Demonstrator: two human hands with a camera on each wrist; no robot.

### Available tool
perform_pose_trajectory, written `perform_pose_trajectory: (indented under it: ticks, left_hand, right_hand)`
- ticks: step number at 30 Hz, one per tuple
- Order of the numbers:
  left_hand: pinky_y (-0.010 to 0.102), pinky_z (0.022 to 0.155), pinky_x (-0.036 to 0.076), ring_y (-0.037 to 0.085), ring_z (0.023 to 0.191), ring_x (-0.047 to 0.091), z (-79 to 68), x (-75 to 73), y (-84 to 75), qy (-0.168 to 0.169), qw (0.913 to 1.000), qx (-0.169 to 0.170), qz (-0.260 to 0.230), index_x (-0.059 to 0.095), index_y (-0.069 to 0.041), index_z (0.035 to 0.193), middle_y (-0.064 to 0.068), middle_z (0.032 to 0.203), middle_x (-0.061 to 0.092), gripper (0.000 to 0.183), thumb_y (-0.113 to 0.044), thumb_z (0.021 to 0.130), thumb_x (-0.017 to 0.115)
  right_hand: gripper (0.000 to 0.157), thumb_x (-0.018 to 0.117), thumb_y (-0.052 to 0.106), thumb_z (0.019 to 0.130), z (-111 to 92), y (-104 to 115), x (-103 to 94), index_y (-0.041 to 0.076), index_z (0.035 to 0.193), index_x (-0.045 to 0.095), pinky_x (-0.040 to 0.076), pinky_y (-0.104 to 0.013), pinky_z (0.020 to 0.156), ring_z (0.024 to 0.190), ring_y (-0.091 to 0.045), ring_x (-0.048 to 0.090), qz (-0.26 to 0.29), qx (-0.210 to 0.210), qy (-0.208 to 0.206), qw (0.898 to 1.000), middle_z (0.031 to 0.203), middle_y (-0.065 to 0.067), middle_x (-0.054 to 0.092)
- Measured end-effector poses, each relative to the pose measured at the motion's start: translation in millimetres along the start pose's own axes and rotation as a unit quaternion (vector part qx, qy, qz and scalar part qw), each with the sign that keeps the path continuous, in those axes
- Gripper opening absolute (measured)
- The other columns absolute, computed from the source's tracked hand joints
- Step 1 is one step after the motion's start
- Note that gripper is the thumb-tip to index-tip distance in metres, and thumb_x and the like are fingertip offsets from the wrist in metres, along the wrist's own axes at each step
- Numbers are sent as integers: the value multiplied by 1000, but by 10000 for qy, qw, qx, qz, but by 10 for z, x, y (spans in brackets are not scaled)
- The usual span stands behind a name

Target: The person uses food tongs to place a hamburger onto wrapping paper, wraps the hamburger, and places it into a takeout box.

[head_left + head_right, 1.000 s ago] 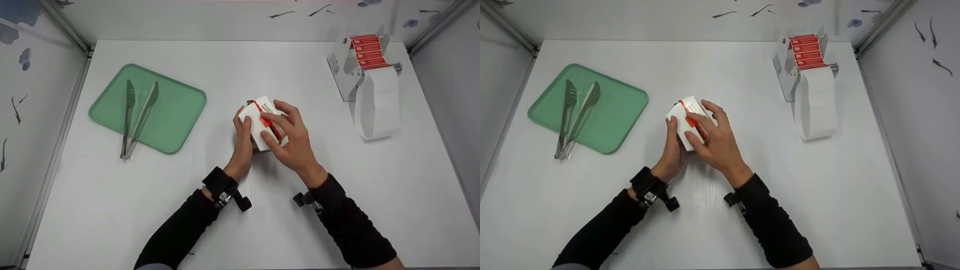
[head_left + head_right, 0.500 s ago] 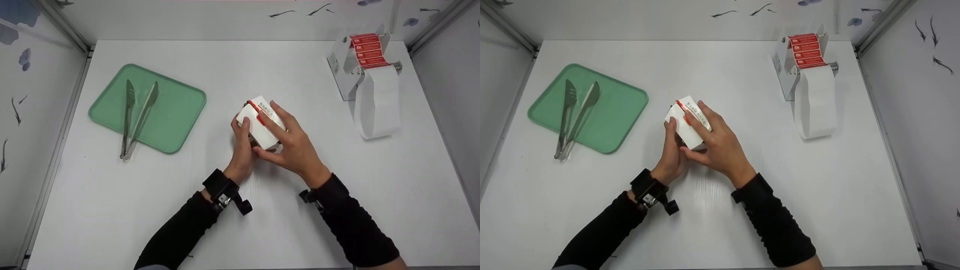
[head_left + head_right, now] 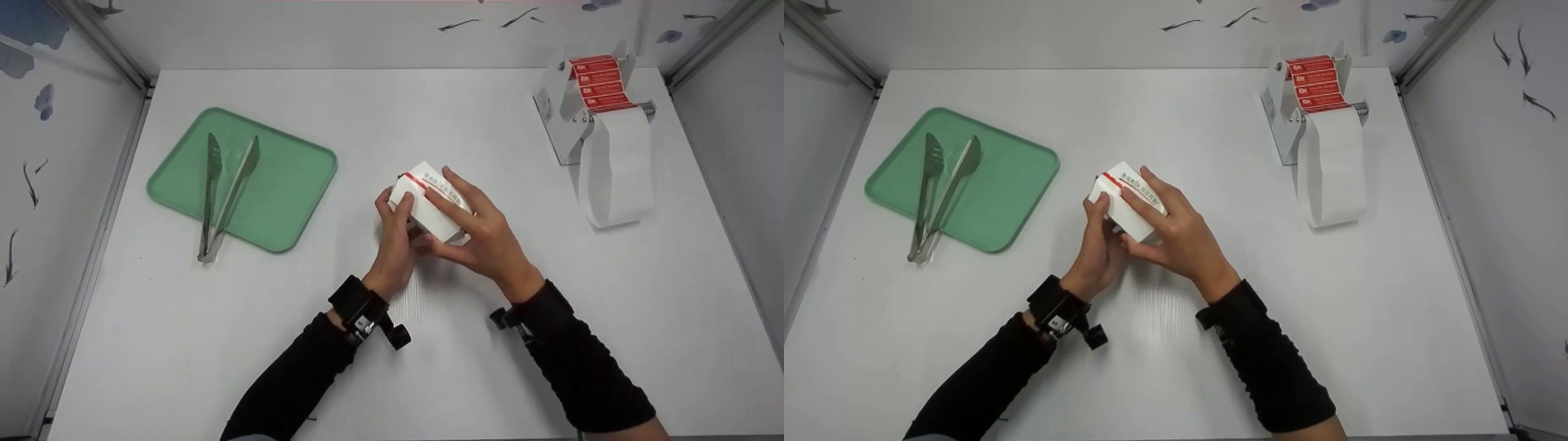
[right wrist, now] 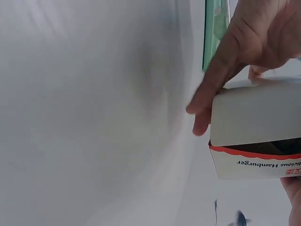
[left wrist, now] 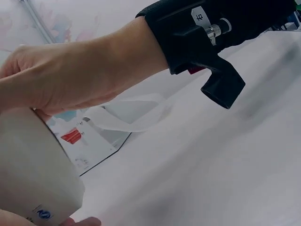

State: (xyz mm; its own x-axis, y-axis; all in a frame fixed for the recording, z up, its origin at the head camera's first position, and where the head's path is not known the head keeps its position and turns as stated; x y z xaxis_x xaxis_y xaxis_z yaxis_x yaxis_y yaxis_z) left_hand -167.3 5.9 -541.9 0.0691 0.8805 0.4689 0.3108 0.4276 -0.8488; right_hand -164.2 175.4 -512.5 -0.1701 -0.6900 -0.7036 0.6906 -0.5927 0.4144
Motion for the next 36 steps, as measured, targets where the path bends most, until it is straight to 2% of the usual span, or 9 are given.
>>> perform_pose_trajectory:
  ticks: [5, 8, 11, 15, 21, 27, 29, 31, 36]
  left_hand:
    - [48, 94, 62, 29, 120, 69, 56, -203, -130, 581, 9949, -276, 776, 25, -27, 145, 16, 143, 56, 60, -52, 102, 58]
    - [55, 95, 61, 28, 115, 69, 94, -317, -241, 1208, 9804, -246, 1535, 26, -34, 158, 15, 144, 54, 67, -50, 103, 61]
    - [56, 95, 61, 27, 111, 70, 120, -387, -323, 1844, 9626, -199, 1975, 29, -44, 165, 11, 146, 56, 70, -49, 104, 63]
    - [57, 94, 61, 24, 108, 69, 127, -408, -348, 2251, 9543, -213, 1956, 44, -36, 160, 9, 143, 62, 59, -45, 105, 63]
    - [68, 98, 55, 18, 103, 69, 120, -363, -307, 2130, 9579, -223, 1910, 48, -23, 157, 7, 138, 64, 53, -39, 108, 62]
    - [73, 99, 53, 18, 100, 71, 106, -328, -289, 1932, 9635, -242, 1836, 46, -17, 158, 8, 136, 66, 54, -34, 109, 61]
    - [69, 98, 55, 18, 100, 71, 101, -316, -287, 1886, 9652, -226, 1799, 46, -17, 157, 7, 135, 65, 55, -34, 108, 63]
    - [59, 94, 59, 17, 100, 69, 100, -306, -280, 1806, 9662, -136, 1836, 47, -16, 156, 7, 134, 65, 54, -34, 107, 63]
    - [31, 83, 58, 14, 98, 66, 97, -293, -249, 1575, 9680, 166, 1946, 49, -15, 154, 6, 131, 65, 54, -32, 106, 66]
  right_hand:
    - [67, 84, 20, 83, -9, -77, -126, 20, 148, 67, 62, -48, 94, 136, -35, 61, 448, -237, 373, 9980, 160, -19, 53]
    - [67, 83, 17, 82, -11, -91, -187, 21, 146, 68, 60, -37, 95, 135, -32, 62, 794, -359, 647, 9941, 158, -17, 56]
    - [65, 83, 15, 81, -13, -80, -226, 21, 144, 70, 53, -27, 104, 137, -32, 61, 1117, -406, 831, 9894, 158, -16, 56]
    - [59, 84, 18, 85, -15, -58, -248, 20, 142, 72, 47, -24, 114, 143, -30, 57, 1464, -312, 855, 9850, 159, -14, 55]
    - [40, 86, 12, 87, -60, -72, -222, 11, 127, 79, 44, -33, 123, 144, -30, 58, 1762, 11, 41, 9844, 151, -19, 61]
    - [28, 80, -5, 86, -81, -68, -155, 7, 111, 82, 56, -23, 104, 127, -21, 70, 2177, 414, -586, 9734, 131, -17, 73]
    - [25, 75, -9, 89, -83, -56, -140, 6, 108, 82, 58, -23, 101, 126, -21, 70, 2490, 652, -688, 9639, 129, -18, 74]
    - [25, 70, -10, 92, -89, -44, -128, 3, 111, 80, 56, -24, 105, 133, -22, 67, 2833, 976, -727, 9513, 135, -18, 72]
    - [35, 63, -3, 96, -139, -13, -108, -4, 132, 66, 47, -29, 118, 153, -25, 50, 3525, 1922, -785, 9125, 156, -14, 59]
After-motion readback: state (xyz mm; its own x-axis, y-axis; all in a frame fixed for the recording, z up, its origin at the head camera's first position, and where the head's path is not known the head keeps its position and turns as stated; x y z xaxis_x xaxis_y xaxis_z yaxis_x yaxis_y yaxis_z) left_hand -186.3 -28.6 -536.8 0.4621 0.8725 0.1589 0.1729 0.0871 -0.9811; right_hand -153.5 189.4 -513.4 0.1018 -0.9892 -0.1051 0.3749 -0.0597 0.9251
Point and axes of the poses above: each hand's wrist, its own z-axis towards the middle knuckle, its own x-axis out of the palm, y = z × x, the point moved 1 cm from there along z, towards the middle knuckle
